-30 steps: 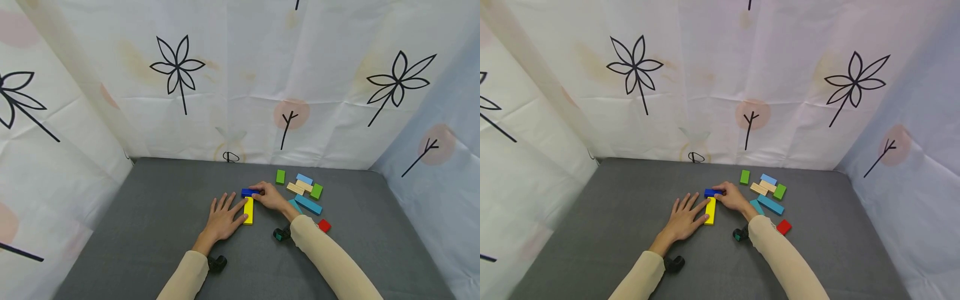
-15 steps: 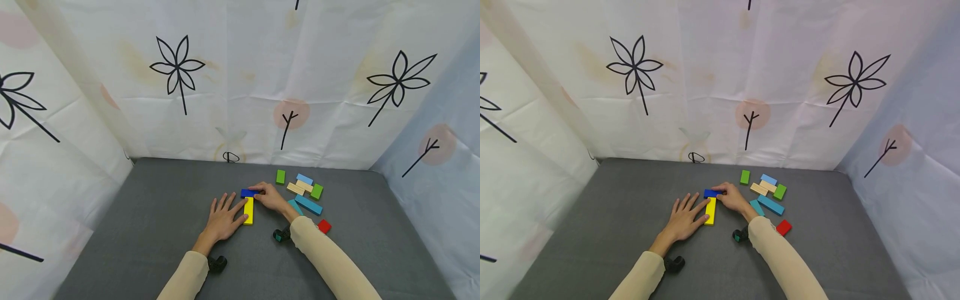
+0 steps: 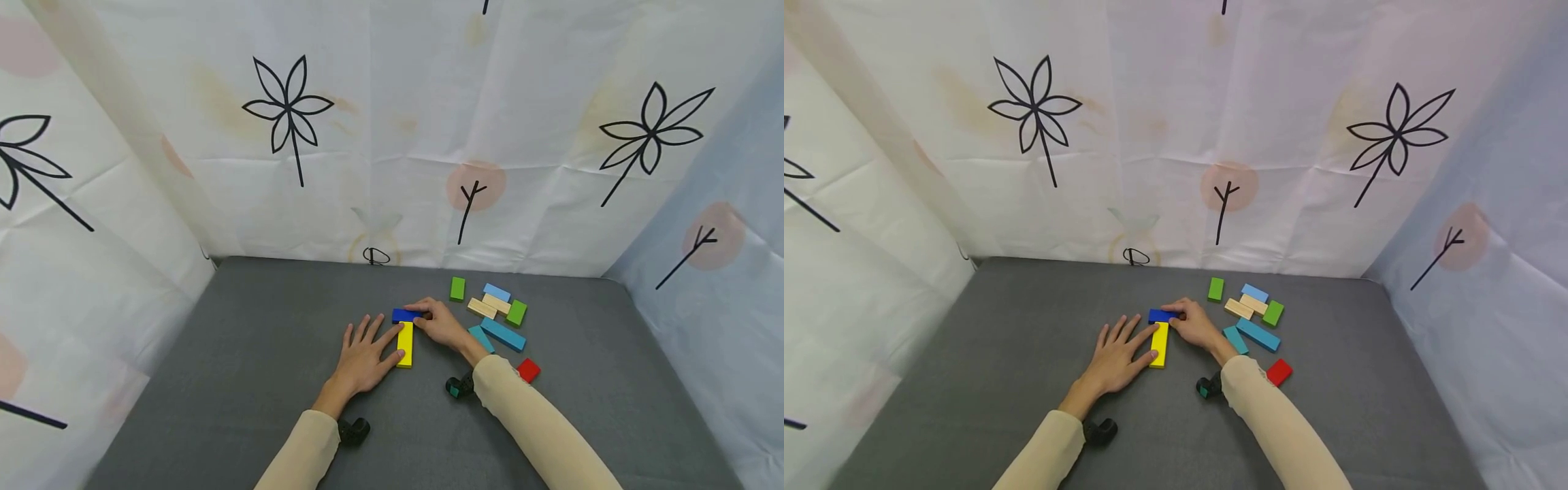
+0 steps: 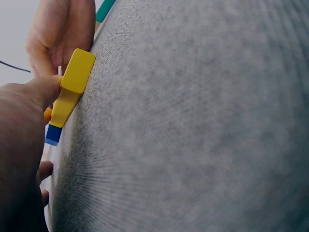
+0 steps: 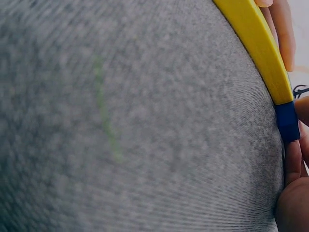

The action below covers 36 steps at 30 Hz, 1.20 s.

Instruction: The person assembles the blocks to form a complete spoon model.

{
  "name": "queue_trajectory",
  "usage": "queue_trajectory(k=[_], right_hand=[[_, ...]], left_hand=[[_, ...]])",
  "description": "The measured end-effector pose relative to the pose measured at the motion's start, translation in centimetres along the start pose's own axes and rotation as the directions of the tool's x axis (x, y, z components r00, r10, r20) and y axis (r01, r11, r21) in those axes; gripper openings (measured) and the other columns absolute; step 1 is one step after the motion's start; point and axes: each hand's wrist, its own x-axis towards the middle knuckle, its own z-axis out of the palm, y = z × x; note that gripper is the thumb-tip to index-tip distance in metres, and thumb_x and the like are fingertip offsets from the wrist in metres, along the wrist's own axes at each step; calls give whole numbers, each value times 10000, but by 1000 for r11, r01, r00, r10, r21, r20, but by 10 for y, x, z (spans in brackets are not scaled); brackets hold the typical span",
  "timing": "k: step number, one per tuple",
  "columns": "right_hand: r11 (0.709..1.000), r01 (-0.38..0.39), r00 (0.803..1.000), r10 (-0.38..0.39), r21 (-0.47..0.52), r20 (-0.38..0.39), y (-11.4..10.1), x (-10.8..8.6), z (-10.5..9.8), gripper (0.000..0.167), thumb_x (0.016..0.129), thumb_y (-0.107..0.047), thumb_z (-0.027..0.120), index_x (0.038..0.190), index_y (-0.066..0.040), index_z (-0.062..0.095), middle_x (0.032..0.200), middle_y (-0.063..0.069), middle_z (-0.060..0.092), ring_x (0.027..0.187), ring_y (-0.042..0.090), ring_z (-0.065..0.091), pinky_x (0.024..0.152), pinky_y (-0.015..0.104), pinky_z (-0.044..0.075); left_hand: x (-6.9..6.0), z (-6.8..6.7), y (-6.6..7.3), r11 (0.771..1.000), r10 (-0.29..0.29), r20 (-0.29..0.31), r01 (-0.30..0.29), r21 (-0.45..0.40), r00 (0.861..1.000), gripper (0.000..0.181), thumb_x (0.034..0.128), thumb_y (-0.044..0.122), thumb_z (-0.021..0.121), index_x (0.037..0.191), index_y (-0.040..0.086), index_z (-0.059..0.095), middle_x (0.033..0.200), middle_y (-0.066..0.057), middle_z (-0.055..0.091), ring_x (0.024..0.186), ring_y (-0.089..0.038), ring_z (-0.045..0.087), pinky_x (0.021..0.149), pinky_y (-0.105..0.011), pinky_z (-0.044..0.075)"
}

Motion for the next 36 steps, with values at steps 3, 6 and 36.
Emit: queue_trajectory(k=[3, 6, 36], right_hand=[[1000, 1, 1000, -1, -20, -7, 0, 0, 2, 353, 986, -51, 624, 1335, -26, 665, 1260, 147, 604, 1109, 290, 562, 962, 455, 473], [999, 18, 1000, -19, -33, -12, -1, 0, 2, 358, 975, -70, 654, 1330, -24, 669, 1265, 148, 609, 1146, 301, 551, 1002, 479, 457], [996, 85, 996, -85, -26, 6, 4, 0, 1, 362, 975, -70, 676, 1327, 13, 655, 1254, 178, 602, 1152, 340, 554, 998, 518, 454]], left_hand=[[0, 1, -2, 1000, 6, -13, -6, 4, 1000, 625, 1025, 646, 373, 1590, 379, 345, 1670, -86, 242, 1541, -370, 121, 1185, -649, 29], [1, 2, -4, 1000, 29, -34, -28, 12, 999, 629, 1023, 644, 384, 1587, 366, 358, 1663, -92, 259, 1528, -386, 160, 1173, -668, 57], [13, 2, -10, 976, 185, 33, -188, 114, 982, 661, 1051, 641, 254, 1634, 339, 187, 1698, 85, 89, 1546, -310, 144, 1151, -698, 74]])
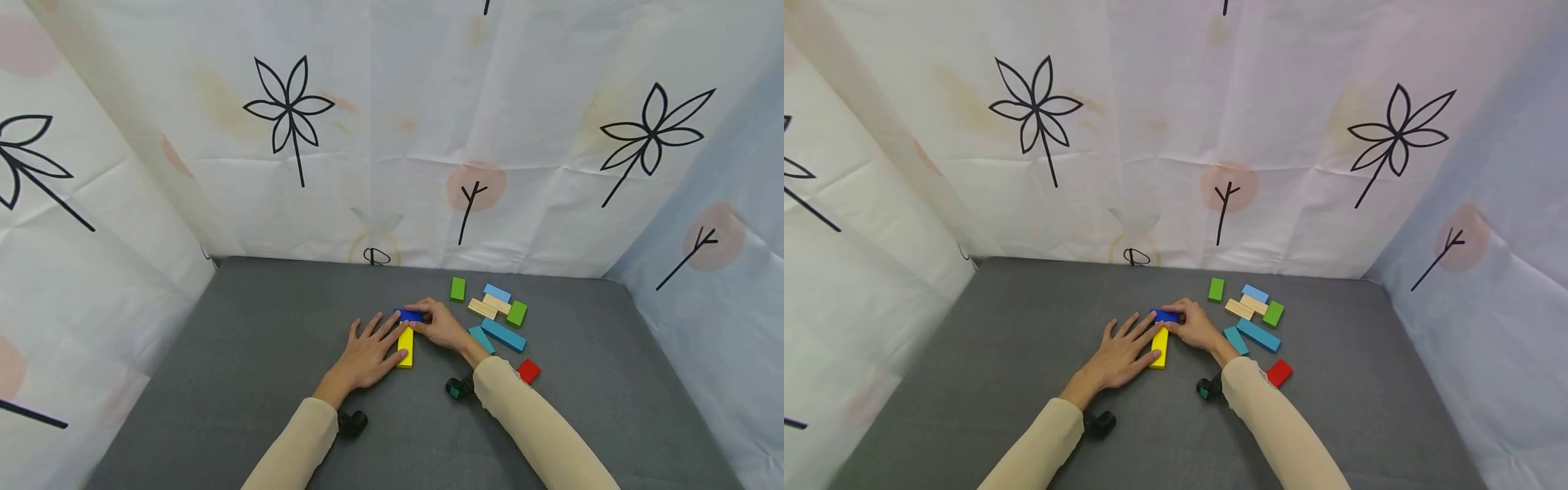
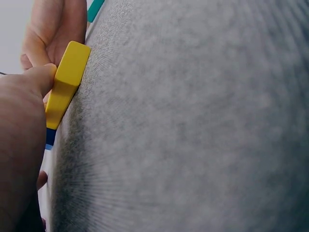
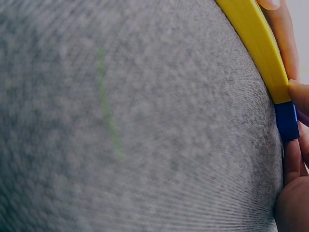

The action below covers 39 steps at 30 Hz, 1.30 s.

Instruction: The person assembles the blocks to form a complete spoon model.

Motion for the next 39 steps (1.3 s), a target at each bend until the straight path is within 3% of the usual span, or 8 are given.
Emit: queue_trajectory(k=[10, 16, 22, 39], right_hand=[[1000, 3, 1000, -3, -21, 13, 3, 2, 1, 382, 978, -45, 660, 1356, 6, 636, 1267, 171, 597, 1151, 319, 544, 987, 477, 453], [1000, -6, 1000, 7, -16, 16, 1, 1, 0, 381, 978, -40, 658, 1355, 4, 636, 1270, 172, 592, 1152, 324, 534, 995, 487, 442], [1000, -11, 1000, 12, -19, 12, 2, 0, 0, 376, 978, -40, 658, 1352, -7, 642, 1267, 164, 593, 1146, 315, 530, 989, 477, 442], [1000, -1, 1000, 1, -20, 7, 3, 1, 2, 373, 983, -45, 651, 1354, -9, 641, 1260, 151, 590, 1137, 302, 532, 974, 447, 440]], left_hand=[[2, -5, 2, 1000, 4, -18, -4, -25, 1000, 692, 1045, 628, 324, 1631, 267, 250, 1699, 31, 133, 1541, -336, 152, 1146, -698, 97], [3, -3, 1, 1000, -16, 2, 16, -11, 1000, 705, 1036, 651, 301, 1634, 286, 221, 1700, 59, 102, 1548, -313, 136, 1160, -682, 79], [3, 0, 0, 1000, 1, -25, -1, -12, 1000, 693, 1045, 633, 317, 1633, 276, 239, 1699, 33, 134, 1539, -335, 161, 1146, -696, 87], [2, -2, 1, 1000, 6, -13, -6, -1, 1000, 672, 1057, 611, 300, 1636, 280, 216, 1696, 48, 133, 1544, -324, 149, 1144, -707, 69]])
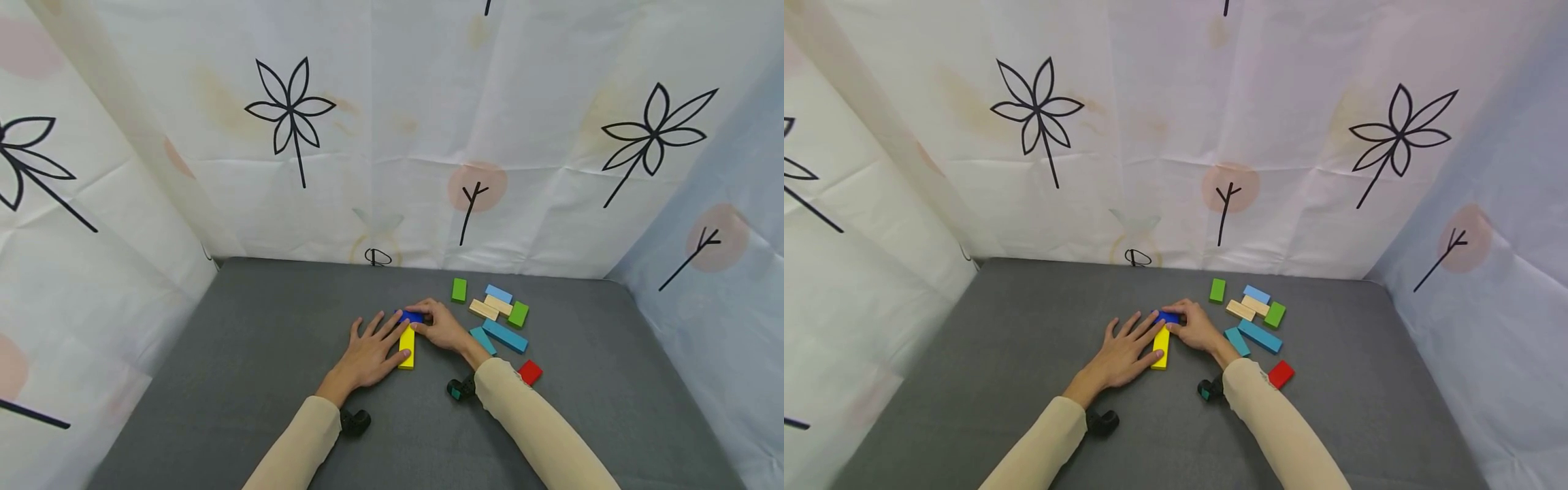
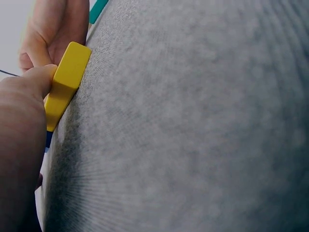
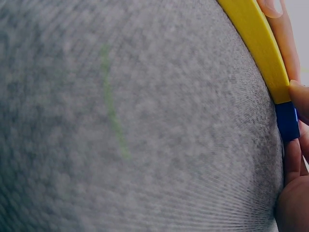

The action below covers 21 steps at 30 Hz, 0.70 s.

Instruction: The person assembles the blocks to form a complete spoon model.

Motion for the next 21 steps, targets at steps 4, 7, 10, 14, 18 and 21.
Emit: queue_trajectory(k=[4, 7, 10, 14, 18, 21], right_hand=[[1000, -5, 1000, 5, 4, 3, -1, 0, 0, 372, 985, -50, 650, 1356, -12, 641, 1263, 152, 588, 1139, 306, 529, 977, 454, 438], [1000, 4, 1000, -4, -2, 1, -2, -1, -1, 364, 987, -48, 646, 1348, 0, 642, 1257, 157, 589, 1138, 317, 530, 976, 476, 446], [1000, 3, 1000, -3, -1, 1, -3, -1, -2, 366, 987, -46, 644, 1350, 1, 640, 1259, 153, 589, 1145, 314, 529, 980, 481, 448], [1000, 2, 1000, -2, 5, 4, -4, -1, -2, 370, 993, -52, 639, 1358, 6, 632, 1264, 159, 587, 1148, 317, 530, 979, 471, 445], [1000, 20, 1000, -20, 3, 4, -6, -2, -2, 371, 993, -49, 632, 1354, 38, 622, 1262, 194, 590, 1146, 348, 539, 969, 494, 451], [1000, 17, 1000, -17, 7, -1, -8, -3, -3, 370, 990, -47, 635, 1349, 43, 624, 1263, 203, 591, 1143, 353, 541, 967, 503, 452]], left_hand=[[-1, 0, 1, 1000, -2, -7, 2, -6, 1000, 668, 1057, 607, 310, 1635, 282, 224, 1695, 50, 138, 1543, -324, 152, 1144, -708, 64], [0, 1, 1, 1000, 5, -21, -6, -18, 1000, 664, 1058, 595, 333, 1631, 269, 248, 1693, 37, 161, 1538, -336, 168, 1138, -715, 68], [0, 2, -1, 1000, 16, -38, -16, -20, 999, 665, 1058, 592, 339, 1629, 260, 261, 1690, 26, 181, 1533, -344, 184, 1132, -721, 73], [1, 3, -2, 999, 15, -40, -16, -32, 999, 669, 1056, 591, 350, 1629, 259, 261, 1689, 24, 186, 1538, -353, 159, 1133, -729, 31], [-1, -1, 0, 999, 5, -19, -6, -50, 1000, 668, 1055, 580, 374, 1628, 255, 262, 1690, 26, 178, 1544, -374, 104, 1134, -732, -18], [-1, -3, 1, 999, 1, -13, -2, -43, 1000, 664, 1056, 579, 373, 1628, 261, 264, 1689, 31, 175, 1543, -385, 94, 1137, -731, -11]])
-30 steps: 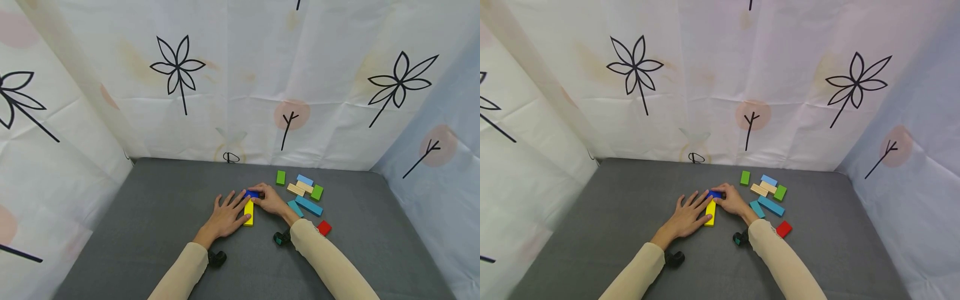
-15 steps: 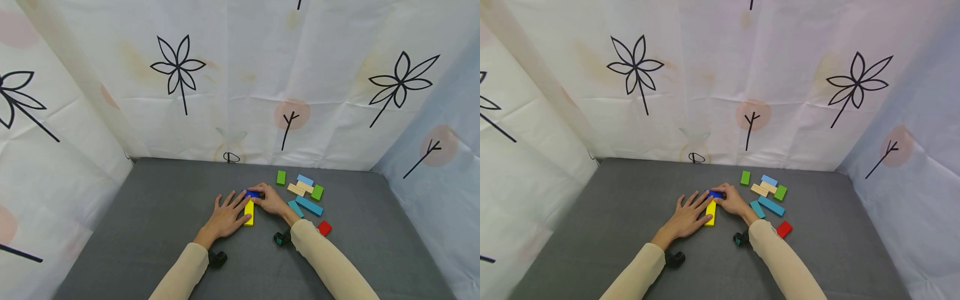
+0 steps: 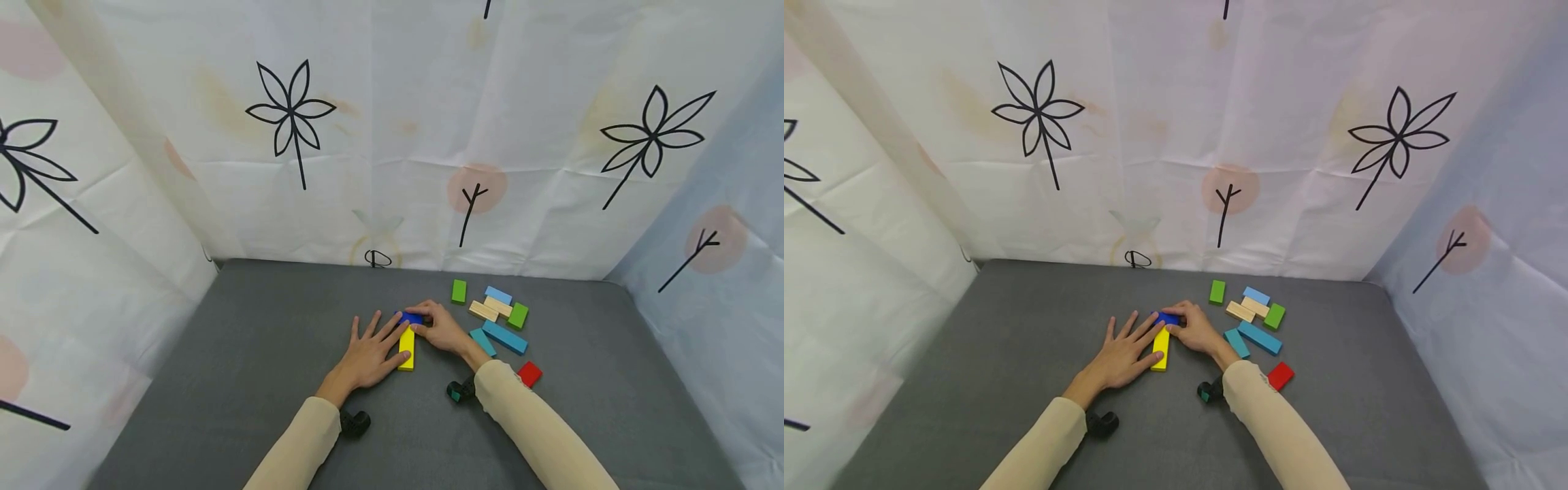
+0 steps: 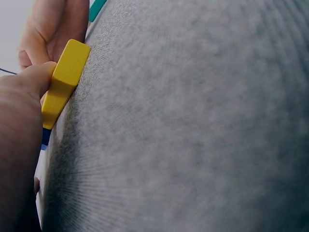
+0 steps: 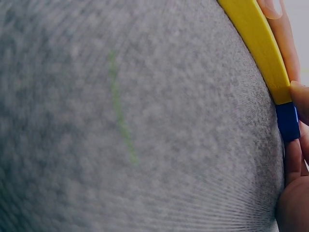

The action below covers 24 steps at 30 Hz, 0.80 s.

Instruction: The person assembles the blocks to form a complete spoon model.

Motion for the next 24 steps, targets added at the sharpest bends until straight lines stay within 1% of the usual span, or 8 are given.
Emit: queue_trajectory(k=[7, 12, 15, 17, 20, 23, 24], right_hand=[[1000, -10, 1000, 10, 20, -18, -1, -1, 0, 368, 987, -41, 639, 1345, 43, 626, 1280, 207, 596, 1157, 361, 549, 985, 523, 457], [999, -11, 998, 14, 51, -58, 0, -4, -1, 373, 983, -21, 633, 1345, 68, 609, 1288, 231, 602, 1157, 381, 577, 989, 518, 474], [997, -26, 996, 33, 77, -84, 0, -7, -2, 390, 977, -23, 643, 1357, 55, 603, 1290, 223, 603, 1161, 375, 585, 998, 507, 478], [996, -23, 994, 32, 89, -103, 1, -11, -3, 402, 975, -32, 648, 1365, 50, 598, 1291, 223, 602, 1167, 377, 587, 1002, 512, 477], [997, -1, 992, 11, 80, -130, 1, -17, -7, 419, 968, -44, 660, 1371, 51, 594, 1292, 228, 605, 1177, 391, 592, 1001, 533, 478], [999, 25, 988, -18, 43, -157, 0, -25, -12, 416, 965, -50, 671, 1358, 64, 599, 1276, 232, 618, 1163, 397, 602, 973, 547, 494], [999, 23, 986, -18, 28, -166, -1, -28, -14, 414, 963, -51, 675, 1354, 63, 602, 1269, 226, 623, 1158, 394, 605, 965, 549, 498]], left_hand=[[0, -1, 1, 1000, -5, 8, 5, 7, 1000, 672, 1050, 603, 355, 1629, 278, 252, 1691, 48, 161, 1545, -371, 92, 1138, -728, -13], [0, 2, -1, 1000, 14, -2, -14, -4, 1000, 692, 1049, 618, 329, 1630, 248, 261, 1692, 20, 175, 1542, -380, 111, 1132, -733, -24], [0, 2, -1, 1000, 12, -6, -12, -7, 1000, 688, 1050, 613, 339, 1629, 247, 268, 1691, 21, 181, 1542, -374, 121, 1133, -732, -21], [0, 1, -1, 1000, 5, 0, -5, -3, 1000, 683, 1050, 609, 344, 1630, 259, 260, 1693, 33, 170, 1545, -365, 112, 1136, -728, -24], [0, 0, -1, 1000, -2, 8, 2, 8, 1000, 675, 1050, 607, 344, 1631, 276, 248, 1695, 46, 151, 1548, -356, 100, 1140, -723, -20], [0, 0, -1, 1000, -3, 6, 3, 12, 1000, 671, 1051, 607, 342, 1630, 280, 254, 1694, 47, 153, 1547, -362, 104, 1140, -726, -8], [0, 0, -1, 1000, -2, 6, 2, 14, 1000, 672, 1051, 610, 338, 1630, 280, 253, 1694, 47, 153, 1546, -363, 106, 1139, -728, -4]])
